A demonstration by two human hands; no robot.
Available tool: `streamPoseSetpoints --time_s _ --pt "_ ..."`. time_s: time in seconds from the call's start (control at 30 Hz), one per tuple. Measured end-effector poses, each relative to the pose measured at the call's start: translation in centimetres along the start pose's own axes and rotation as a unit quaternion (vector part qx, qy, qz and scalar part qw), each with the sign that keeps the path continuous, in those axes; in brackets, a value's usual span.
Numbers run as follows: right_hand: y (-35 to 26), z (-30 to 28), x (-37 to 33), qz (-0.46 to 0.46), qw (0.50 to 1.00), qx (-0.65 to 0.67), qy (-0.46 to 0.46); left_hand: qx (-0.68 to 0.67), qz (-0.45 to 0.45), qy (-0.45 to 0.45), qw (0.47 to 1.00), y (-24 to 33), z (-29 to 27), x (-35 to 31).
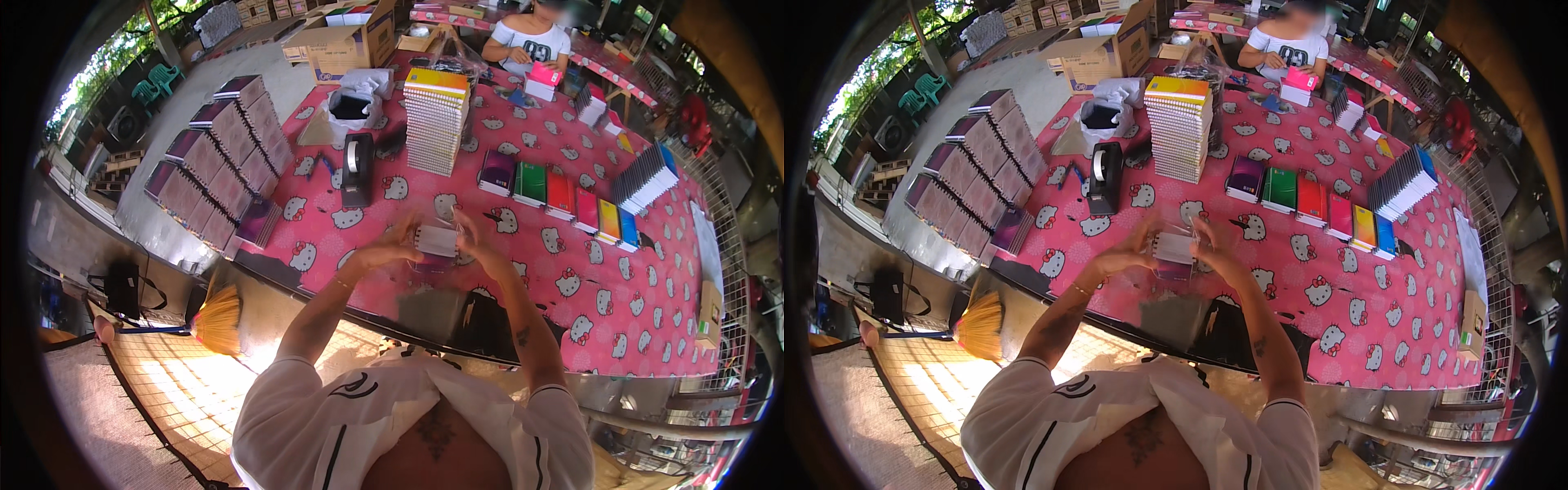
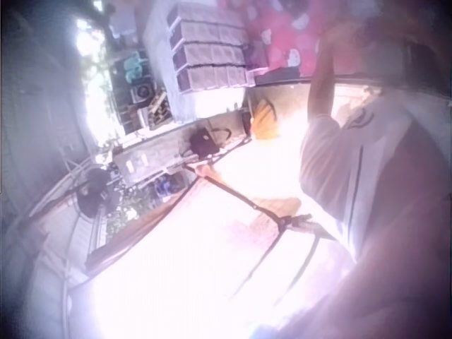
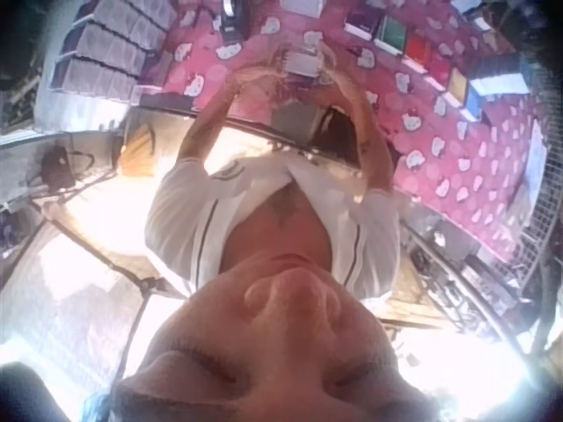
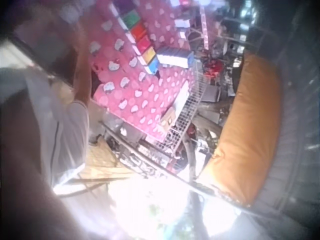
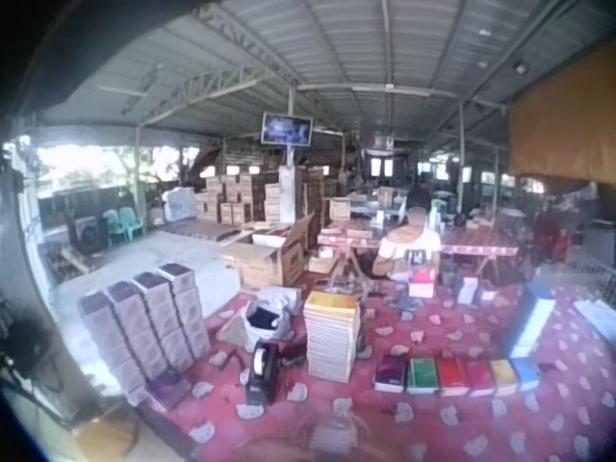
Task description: The person sorts colored notepads by color, stacks them together, and places the stacks into clear plastic bags by hand, occasionally using tape from a dispenser to seal the bags.
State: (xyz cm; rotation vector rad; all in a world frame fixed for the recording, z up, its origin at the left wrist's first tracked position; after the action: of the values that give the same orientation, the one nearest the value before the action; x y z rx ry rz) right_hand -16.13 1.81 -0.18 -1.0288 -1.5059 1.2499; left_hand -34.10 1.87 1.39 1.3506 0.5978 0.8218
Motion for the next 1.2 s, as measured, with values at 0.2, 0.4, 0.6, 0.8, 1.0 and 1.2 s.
streamPoseSetpoints --time_s 0.2,0.4,0.6,0.8,1.0,1.2 --pt "-11.0 1.2 3.7 -0.082 0.861 -0.501 0.008 0.521 0.003 0.411 0.748 3.6 -19.5 -2.0" --pt "-13.0 2.4 0.0 -0.137 0.904 -0.392 -0.103 0.381 -0.248 0.407 0.792 -0.9 -27.1 -1.2" --pt "-10.8 1.4 -0.3 -0.124 0.812 -0.535 -0.200 0.021 0.011 0.467 0.884 -3.5 -23.0 -2.3" --pt "-15.3 2.7 -1.0 -0.222 0.830 -0.503 -0.093 0.397 -0.085 0.482 0.776 -3.9 -25.7 -5.9" --pt "-14.5 1.5 -0.2 -0.110 0.942 -0.317 0.002 0.298 -0.025 0.230 0.926 -2.5 -18.5 -3.6" --pt "-12.6 8.6 0.1 -0.144 0.850 -0.507 -0.011 0.041 0.019 -0.048 0.998 1.2 -4.3 1.1"
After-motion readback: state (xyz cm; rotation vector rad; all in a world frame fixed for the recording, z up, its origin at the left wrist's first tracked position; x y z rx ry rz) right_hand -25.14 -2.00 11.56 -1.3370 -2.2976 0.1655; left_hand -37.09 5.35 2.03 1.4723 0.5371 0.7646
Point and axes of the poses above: each hand's wrist, its own x-axis towards the middle knuckle, its own z-axis out of the palm, y = z × x, the point moved 9 cm from there along x, towards the middle knuckle, and after that the axes turned 4 degrees about -z, right-handed, at the moved point
